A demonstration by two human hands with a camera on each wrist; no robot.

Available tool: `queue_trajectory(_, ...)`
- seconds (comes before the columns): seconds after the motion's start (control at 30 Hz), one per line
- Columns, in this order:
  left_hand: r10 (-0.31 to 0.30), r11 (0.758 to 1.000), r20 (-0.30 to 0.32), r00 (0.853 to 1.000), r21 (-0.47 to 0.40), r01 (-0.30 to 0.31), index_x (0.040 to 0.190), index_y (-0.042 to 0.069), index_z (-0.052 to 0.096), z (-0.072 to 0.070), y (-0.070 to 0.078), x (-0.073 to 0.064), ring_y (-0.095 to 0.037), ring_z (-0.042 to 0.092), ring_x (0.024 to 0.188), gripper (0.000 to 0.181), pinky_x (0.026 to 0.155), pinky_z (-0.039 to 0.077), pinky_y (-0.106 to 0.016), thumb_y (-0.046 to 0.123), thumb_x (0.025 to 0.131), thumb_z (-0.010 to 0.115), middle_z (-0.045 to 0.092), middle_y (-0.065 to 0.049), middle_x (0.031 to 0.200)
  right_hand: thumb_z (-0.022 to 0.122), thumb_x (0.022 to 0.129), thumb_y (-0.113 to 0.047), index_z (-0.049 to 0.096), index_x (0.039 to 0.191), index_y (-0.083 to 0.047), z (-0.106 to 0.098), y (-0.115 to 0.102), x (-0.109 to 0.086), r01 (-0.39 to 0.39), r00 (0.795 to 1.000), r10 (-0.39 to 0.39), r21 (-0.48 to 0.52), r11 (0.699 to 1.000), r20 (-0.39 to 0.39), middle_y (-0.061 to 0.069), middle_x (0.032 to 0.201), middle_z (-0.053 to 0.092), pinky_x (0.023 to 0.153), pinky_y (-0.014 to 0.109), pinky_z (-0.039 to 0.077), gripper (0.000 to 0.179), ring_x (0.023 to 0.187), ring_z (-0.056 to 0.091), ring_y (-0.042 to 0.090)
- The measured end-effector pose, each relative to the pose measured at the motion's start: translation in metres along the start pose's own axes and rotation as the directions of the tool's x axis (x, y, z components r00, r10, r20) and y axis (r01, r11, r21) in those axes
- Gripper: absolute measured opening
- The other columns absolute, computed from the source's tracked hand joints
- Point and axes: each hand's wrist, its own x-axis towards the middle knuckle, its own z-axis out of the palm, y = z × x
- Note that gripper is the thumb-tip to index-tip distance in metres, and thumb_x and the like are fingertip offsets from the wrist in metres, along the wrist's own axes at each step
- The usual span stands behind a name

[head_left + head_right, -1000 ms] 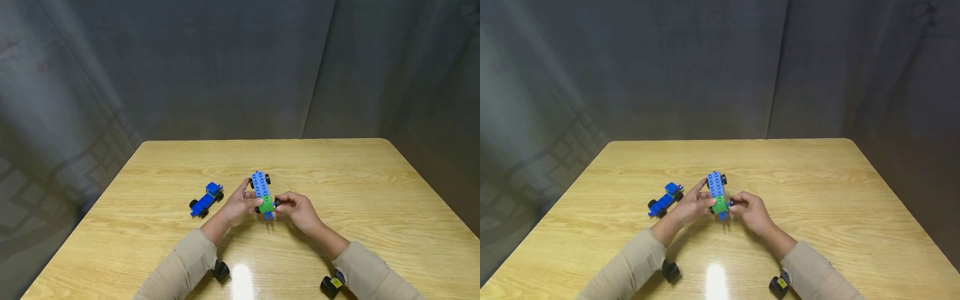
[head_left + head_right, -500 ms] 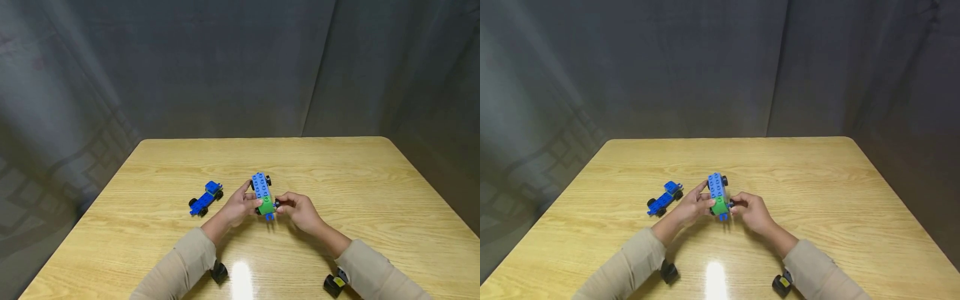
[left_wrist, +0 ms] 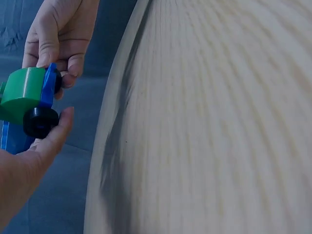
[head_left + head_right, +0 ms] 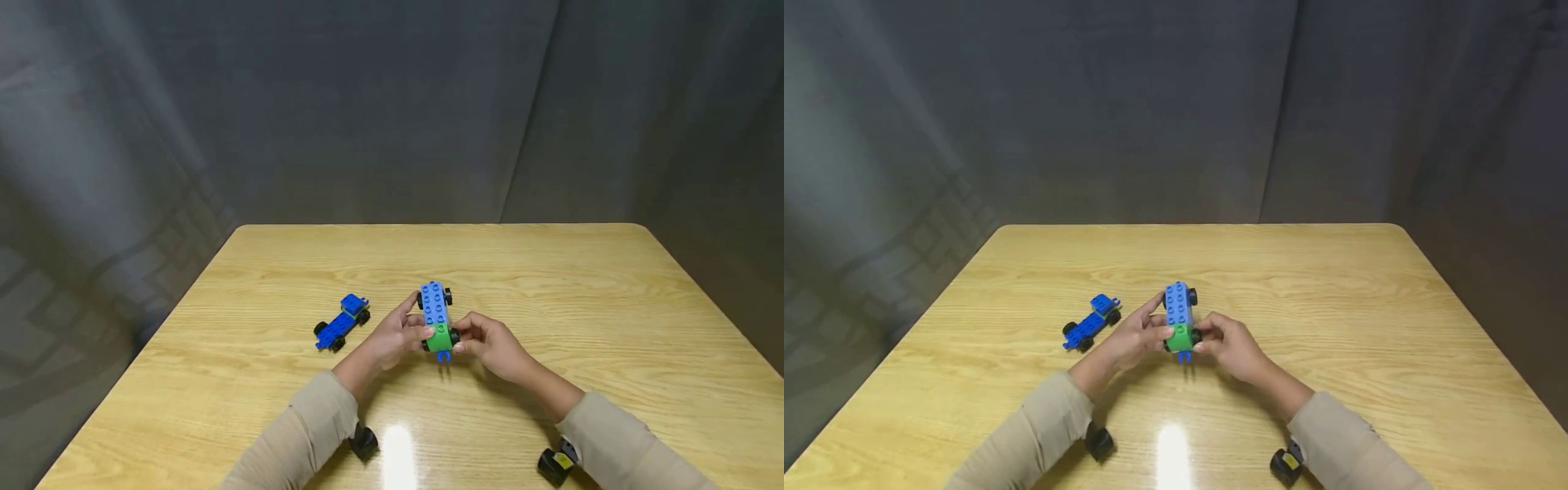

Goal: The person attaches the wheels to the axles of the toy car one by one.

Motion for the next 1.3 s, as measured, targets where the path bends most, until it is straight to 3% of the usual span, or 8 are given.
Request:
queue_trajectory(0.3, 0.012, 1.000, 0.060, 0.998, -0.025, -0.011, 0.139, 0.008, 0.003, -0.007, 0.003, -0.004, -0.012, 0.055, 0.077, 0.073, 0.064, 0.046, -0.024, -0.005, 0.081, 0.045, 0.048, -0.011, 0.103, 0.064, 0.076, -0.010, 0.050, 0.103, 0.008, -0.009, -0.002, 0.004, -0.015, 0.994, 0.008, 0.063, 0.998, 0.107, 0.014, 0.092, 0.054, 0.070, 0.027, 0.047, 0.035, 0.080, 0.054, 0.024)
queue_trajectory(0.7, -0.032, 0.999, 0.118, 0.992, -0.011, 0.034, 0.139, 0.010, 0.015, -0.011, 0.007, -0.010, -0.013, 0.055, 0.079, 0.071, 0.067, 0.047, -0.026, 0.000, 0.079, 0.052, 0.049, -0.013, 0.106, 0.063, 0.077, -0.006, 0.050, 0.103, 0.006, -0.018, -0.006, 0.006, -0.045, 0.997, 0.045, -0.003, 0.999, -0.055, 0.019, 0.096, 0.053, 0.070, 0.026, 0.046, 0.032, 0.084, 0.052, 0.023)
queue_trajectory(0.97, 0.001, 1.000, 0.168, 0.986, -0.014, 0.002, 0.137, 0.007, 0.020, -0.012, 0.004, -0.007, -0.013, 0.054, 0.086, 0.065, 0.070, 0.045, -0.023, 0.002, 0.079, 0.050, 0.049, -0.012, 0.108, 0.063, 0.076, -0.004, 0.045, 0.110, 0.009, -0.022, -0.007, 0.007, -0.043, 0.993, 0.042, 0.000, 0.999, -0.108, 0.019, 0.097, 0.052, 0.071, 0.025, 0.045, 0.040, 0.086, 0.052, 0.026)
queue_trajectory(1.13, -0.008, 1.000, 0.205, 0.979, 0.017, 0.004, 0.136, 0.005, 0.024, -0.012, 0.002, -0.007, -0.012, 0.052, 0.088, 0.059, 0.072, 0.042, -0.024, 0.004, 0.081, 0.047, 0.051, -0.008, 0.105, 0.064, 0.076, -0.009, 0.045, 0.114, 0.007, -0.024, -0.006, 0.006, -0.053, 0.994, 0.052, -0.008, 0.999, -0.098, 0.017, 0.101, 0.052, 0.076, 0.029, 0.044, 0.046, 0.091, 0.051, 0.027)
queue_trajectory(1.3, -0.030, 0.999, 0.245, 0.969, 0.023, 0.025, 0.136, 0.004, 0.024, -0.011, 0.000, -0.008, -0.012, 0.054, 0.083, 0.061, 0.069, 0.043, -0.025, 0.008, 0.080, 0.048, 0.052, -0.008, 0.104, 0.065, 0.077, -0.013, 0.042, 0.120, 0.006, -0.025, -0.004, 0.006, -0.034, 0.999, 0.034, 0.009, 0.999, -0.038, 0.019, 0.110, 0.050, 0.079, 0.031, 0.043, 0.053, 0.096, 0.049, 0.028)
